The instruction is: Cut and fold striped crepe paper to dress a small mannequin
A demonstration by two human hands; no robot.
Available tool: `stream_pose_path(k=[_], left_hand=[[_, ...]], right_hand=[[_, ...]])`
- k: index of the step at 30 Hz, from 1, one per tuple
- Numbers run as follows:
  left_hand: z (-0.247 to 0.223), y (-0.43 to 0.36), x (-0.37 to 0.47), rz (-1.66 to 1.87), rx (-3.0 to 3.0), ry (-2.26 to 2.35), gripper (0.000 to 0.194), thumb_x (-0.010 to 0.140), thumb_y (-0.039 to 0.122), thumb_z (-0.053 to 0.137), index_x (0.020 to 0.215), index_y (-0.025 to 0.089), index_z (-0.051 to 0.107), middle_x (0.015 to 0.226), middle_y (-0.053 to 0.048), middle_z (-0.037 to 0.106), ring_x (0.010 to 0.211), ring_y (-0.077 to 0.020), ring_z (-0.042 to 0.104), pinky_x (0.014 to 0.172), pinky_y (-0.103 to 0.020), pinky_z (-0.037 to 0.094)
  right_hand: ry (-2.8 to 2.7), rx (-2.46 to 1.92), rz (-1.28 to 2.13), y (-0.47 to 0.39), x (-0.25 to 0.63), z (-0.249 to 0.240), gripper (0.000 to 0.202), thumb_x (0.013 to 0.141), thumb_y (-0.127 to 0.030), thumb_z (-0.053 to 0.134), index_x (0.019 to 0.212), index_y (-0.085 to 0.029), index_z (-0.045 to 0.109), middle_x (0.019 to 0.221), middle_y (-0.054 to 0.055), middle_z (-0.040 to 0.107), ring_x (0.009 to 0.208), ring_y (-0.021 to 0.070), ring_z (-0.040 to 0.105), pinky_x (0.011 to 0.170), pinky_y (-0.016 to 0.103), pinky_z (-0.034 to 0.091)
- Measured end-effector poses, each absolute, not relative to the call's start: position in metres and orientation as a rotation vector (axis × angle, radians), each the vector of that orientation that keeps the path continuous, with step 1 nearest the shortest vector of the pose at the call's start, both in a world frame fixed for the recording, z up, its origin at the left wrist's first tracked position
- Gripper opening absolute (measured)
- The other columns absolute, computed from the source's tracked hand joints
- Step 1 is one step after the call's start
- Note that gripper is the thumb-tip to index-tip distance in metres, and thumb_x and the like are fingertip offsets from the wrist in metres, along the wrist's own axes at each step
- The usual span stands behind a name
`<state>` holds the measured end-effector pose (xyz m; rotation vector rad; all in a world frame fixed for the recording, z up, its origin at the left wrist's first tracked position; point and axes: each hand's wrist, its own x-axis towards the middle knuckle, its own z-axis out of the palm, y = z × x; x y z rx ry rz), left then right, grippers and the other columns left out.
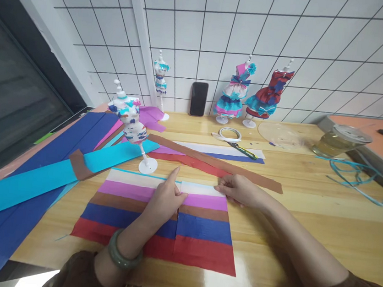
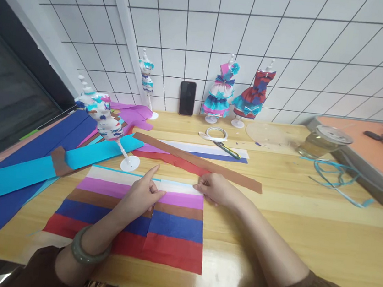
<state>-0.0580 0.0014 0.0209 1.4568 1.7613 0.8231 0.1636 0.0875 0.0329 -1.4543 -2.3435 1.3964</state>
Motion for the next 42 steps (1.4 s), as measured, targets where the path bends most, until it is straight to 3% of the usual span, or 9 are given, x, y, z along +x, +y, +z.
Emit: stream_pose_path(k=[18, 29, 37, 42], left_hand=[[0.02, 0.002, -0.057, 0.814, 1.47, 1.803, 0.07, 0.067, 0.021, 0.058, 0.133, 0.019, 0.032, 0.053, 0.007, 0.049, 0.048, -0.0115, 0.048, 0.053, -0.022, 0.036], [0.017, -0.002, -0.059, 0.787, 1.616, 1.761, 0.069, 0.069, 0.019, 0.053, 0.134, 0.021, 0.029, 0.056, 0.006, 0.049, 0.056, -0.0128, 0.049, 0.054, -0.023, 0.034], [0.027, -0.004, -0.063, 0.688, 1.787, 1.76, 0.058, 0.071, 0.019, 0.054, 0.127, 0.022, 0.041, 0.066, 0.003, 0.055, 0.065, -0.0146, 0.051, 0.06, -0.024, 0.036], [0.031, -0.006, -0.067, 0.532, 2.014, 1.786, 0.036, 0.075, 0.027, 0.055, 0.11, 0.022, 0.058, 0.082, -0.003, 0.058, 0.078, -0.0178, 0.054, 0.068, -0.027, 0.038]], right_hand=[[-2.363, -1.519, 1.248, 0.083, 0.162, 0.035, 0.035, 0.077, -0.052, 0.046, 0.066, -0.019, 0.049, 0.052, -0.002, 0.052, 0.041, 0.0087, 0.046, 0.036, 0.019, 0.032], [-2.366, -1.511, 1.216, 0.081, 0.16, 0.036, 0.033, 0.077, -0.048, 0.047, 0.064, -0.018, 0.047, 0.053, -0.001, 0.053, 0.038, 0.0075, 0.043, 0.036, 0.018, 0.031], [-2.366, -1.501, 1.22, 0.083, 0.161, 0.033, 0.028, 0.077, -0.044, 0.049, 0.065, -0.018, 0.049, 0.052, -0.001, 0.052, 0.041, 0.0085, 0.046, 0.036, 0.017, 0.032], [-2.378, -1.504, 1.211, 0.083, 0.161, 0.031, 0.03, 0.076, -0.046, 0.048, 0.065, -0.018, 0.048, 0.051, -0.001, 0.053, 0.038, 0.0077, 0.045, 0.035, 0.017, 0.033]])
